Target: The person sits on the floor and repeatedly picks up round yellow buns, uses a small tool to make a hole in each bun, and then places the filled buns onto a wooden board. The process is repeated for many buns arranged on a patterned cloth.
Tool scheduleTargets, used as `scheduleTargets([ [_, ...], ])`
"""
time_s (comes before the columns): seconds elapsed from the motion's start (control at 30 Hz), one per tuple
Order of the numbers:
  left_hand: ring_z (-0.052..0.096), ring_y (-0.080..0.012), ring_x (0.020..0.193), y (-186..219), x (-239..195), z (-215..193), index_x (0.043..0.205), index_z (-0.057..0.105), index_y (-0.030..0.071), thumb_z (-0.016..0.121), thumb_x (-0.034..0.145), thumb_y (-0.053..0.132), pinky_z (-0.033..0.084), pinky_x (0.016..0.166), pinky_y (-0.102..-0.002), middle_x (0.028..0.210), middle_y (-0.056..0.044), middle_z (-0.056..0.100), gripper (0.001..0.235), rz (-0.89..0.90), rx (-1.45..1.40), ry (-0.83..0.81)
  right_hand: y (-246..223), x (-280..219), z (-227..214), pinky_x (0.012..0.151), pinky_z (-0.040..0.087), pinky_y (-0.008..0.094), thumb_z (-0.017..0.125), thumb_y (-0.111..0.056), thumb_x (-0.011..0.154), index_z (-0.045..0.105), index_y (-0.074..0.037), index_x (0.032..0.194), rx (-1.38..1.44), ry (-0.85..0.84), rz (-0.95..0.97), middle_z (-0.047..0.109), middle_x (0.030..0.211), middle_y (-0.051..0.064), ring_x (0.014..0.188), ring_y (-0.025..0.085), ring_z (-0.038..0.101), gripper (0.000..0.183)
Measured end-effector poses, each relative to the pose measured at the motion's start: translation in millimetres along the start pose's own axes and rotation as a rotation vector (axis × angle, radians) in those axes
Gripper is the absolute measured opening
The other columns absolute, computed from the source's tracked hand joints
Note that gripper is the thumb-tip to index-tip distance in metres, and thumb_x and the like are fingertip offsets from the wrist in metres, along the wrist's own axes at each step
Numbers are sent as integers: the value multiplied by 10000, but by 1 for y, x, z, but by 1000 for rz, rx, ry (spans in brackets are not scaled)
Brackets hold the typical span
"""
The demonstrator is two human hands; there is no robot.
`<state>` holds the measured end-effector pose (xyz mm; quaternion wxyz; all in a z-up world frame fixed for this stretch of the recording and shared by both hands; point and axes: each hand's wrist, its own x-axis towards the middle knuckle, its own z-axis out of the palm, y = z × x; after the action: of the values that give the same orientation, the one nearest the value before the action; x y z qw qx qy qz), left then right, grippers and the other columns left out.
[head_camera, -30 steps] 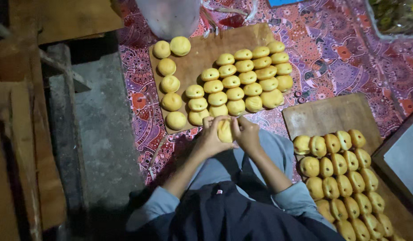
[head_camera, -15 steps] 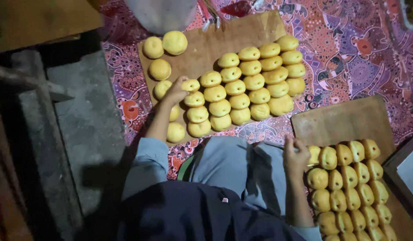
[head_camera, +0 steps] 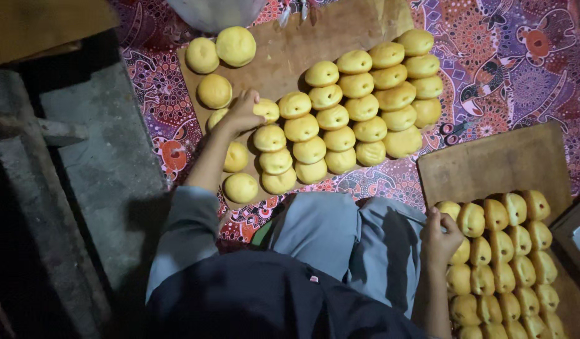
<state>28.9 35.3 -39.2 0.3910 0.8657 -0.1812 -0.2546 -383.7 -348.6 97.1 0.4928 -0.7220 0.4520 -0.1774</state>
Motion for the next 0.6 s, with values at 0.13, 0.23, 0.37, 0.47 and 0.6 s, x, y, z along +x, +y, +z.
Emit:
scheduleTargets([
  [0.13,476,-345,1085,-6,-2,4,1095,508,30,870,756,314,420,939,-386,1167,-203,466,572,63,107,-63,5,4,1,484,315,238,637,-214,1081,662,-3,839,-60,-21,-54,515,630,-36,526,36,434,322],
  [0.23,571,-311,914,-12,6,-8,992,588,26,752,899,432,454,829,-394,1000,-157,571,447,-106,-39,-188,5,6,3,486,323,243,649,-209,1088,641,16,812,-104,-7,-21,503,622,-30,526,42,433,356],
  [0.37,716,-298,983,-22,53,-34,987,707,62,641,964,371,539,910,-407,981,-152,708,318,-134,-2,324,3,10,5,484,319,244,637,-211,1080,658,0,832,-69,-7,-9,514,620,-35,519,42,435,327],
  [0.47,496,-500,1245,-34,91,-52,1345,604,0,762,941,342,421,992,-565,1353,-313,533,552,-72,393,819,3,12,6,495,321,242,638,-223,1084,659,1,833,-83,1,-6,518,620,-37,524,41,438,337],
  [0.6,340,-537,1350,-41,127,-59,1319,521,68,886,794,493,326,993,-689,1501,-314,343,767,-358,494,683,2,16,3,492,314,250,655,-231,1075,655,6,814,-108,26,6,506,612,-35,524,43,426,353],
])
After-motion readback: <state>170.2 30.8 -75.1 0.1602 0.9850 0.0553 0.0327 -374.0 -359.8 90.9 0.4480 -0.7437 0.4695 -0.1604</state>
